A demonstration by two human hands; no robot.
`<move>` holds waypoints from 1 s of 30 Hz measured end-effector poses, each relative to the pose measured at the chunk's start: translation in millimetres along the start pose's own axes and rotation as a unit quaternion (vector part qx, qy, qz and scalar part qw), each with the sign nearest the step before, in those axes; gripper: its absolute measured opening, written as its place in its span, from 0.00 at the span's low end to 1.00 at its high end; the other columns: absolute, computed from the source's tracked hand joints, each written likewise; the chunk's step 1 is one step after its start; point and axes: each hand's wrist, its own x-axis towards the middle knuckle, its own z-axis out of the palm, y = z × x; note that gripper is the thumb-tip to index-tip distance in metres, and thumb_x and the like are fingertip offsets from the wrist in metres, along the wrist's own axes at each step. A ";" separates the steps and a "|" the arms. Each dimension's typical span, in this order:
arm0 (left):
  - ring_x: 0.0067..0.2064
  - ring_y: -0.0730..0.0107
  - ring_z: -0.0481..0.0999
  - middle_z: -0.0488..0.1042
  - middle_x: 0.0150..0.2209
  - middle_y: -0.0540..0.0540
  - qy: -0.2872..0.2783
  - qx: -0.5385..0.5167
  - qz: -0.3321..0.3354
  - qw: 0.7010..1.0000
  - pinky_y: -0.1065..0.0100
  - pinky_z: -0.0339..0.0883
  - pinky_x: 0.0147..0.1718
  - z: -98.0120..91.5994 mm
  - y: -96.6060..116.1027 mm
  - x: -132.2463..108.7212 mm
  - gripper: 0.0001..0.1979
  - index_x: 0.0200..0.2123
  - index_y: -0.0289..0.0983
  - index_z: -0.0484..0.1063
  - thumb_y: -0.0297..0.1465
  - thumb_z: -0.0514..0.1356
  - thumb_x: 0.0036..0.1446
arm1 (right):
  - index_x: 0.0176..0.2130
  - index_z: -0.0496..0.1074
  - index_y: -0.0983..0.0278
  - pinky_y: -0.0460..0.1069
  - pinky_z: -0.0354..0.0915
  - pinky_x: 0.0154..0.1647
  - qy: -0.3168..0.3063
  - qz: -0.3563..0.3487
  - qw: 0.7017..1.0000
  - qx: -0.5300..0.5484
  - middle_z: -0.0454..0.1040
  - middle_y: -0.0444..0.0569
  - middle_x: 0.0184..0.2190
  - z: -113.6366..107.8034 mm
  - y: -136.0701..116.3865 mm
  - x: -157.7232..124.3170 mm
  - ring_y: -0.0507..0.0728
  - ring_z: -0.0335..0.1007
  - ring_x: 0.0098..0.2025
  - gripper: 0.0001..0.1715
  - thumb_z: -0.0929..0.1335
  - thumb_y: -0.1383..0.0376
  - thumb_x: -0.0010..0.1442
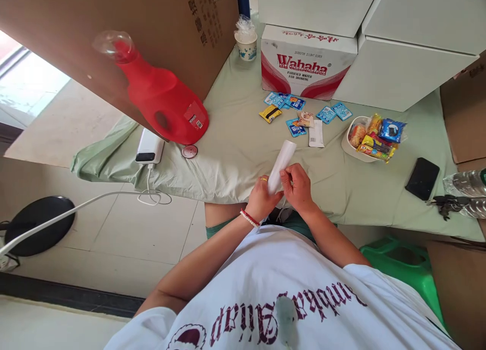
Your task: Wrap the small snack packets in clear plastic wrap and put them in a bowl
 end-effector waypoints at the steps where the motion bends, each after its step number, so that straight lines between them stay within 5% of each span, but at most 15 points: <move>1: 0.39 0.60 0.76 0.74 0.37 0.46 -0.013 -0.010 0.015 1.000 0.62 0.68 0.37 -0.3 -0.1 -2.1 0.12 0.38 0.39 0.66 0.36 0.66 0.55 | 0.33 0.60 0.58 0.53 0.62 0.41 0.002 -0.005 1.000 -0.011 0.66 0.47 0.32 0.9 0.8 -0.1 0.57 0.63 0.36 0.17 0.60 0.54 0.72; 8: 0.38 0.64 0.74 0.72 0.35 0.48 -0.033 -0.036 0.062 0.997 0.63 0.67 0.38 -4.5 -3.9 -9.0 0.11 0.38 0.39 0.66 0.38 0.63 0.58 | 0.33 0.58 0.57 0.52 0.60 0.40 0.023 0.015 0.999 -0.017 0.64 0.45 0.30 -1.2 12.2 -3.3 0.57 0.61 0.35 0.14 0.60 0.58 0.72; 20: 0.42 0.61 0.75 0.76 0.41 0.45 -0.030 -0.038 0.042 0.998 0.61 0.69 0.43 -8.6 -2.9 -6.0 0.13 0.42 0.38 0.68 0.39 0.63 0.57 | 0.33 0.58 0.58 0.51 0.61 0.36 0.084 0.087 0.992 -0.043 0.65 0.43 0.27 -4.7 38.5 -17.0 0.55 0.61 0.30 0.18 0.59 0.52 0.72; 25: 0.40 0.63 0.74 0.75 0.40 0.46 -0.031 -0.037 0.042 0.998 0.62 0.68 0.41 -10.5 -0.4 -5.9 0.12 0.40 0.39 0.69 0.38 0.63 0.56 | 0.36 0.63 0.58 0.53 0.67 0.40 0.060 0.152 0.984 0.074 0.71 0.46 0.32 -7.1 46.3 -21.3 0.57 0.68 0.35 0.25 0.58 0.42 0.71; 28: 0.36 0.65 0.72 0.73 0.35 0.49 -0.033 -0.048 0.029 0.998 0.64 0.65 0.37 -10.5 0.8 -5.2 0.11 0.38 0.39 0.69 0.38 0.64 0.57 | 0.45 0.67 0.59 0.54 0.72 0.45 0.058 0.208 0.957 0.192 0.75 0.53 0.45 -4.5 43.8 -18.6 0.59 0.74 0.47 0.31 0.58 0.37 0.69; 30: 0.35 0.66 0.71 0.73 0.33 0.50 -0.030 -0.074 0.015 0.997 0.64 0.65 0.37 -9.2 0.1 -4.2 0.12 0.38 0.38 0.70 0.38 0.65 0.56 | 0.46 0.68 0.59 0.54 0.74 0.46 0.021 0.248 0.934 0.255 0.76 0.52 0.46 1.4 39.1 -17.7 0.59 0.75 0.47 0.32 0.61 0.36 0.66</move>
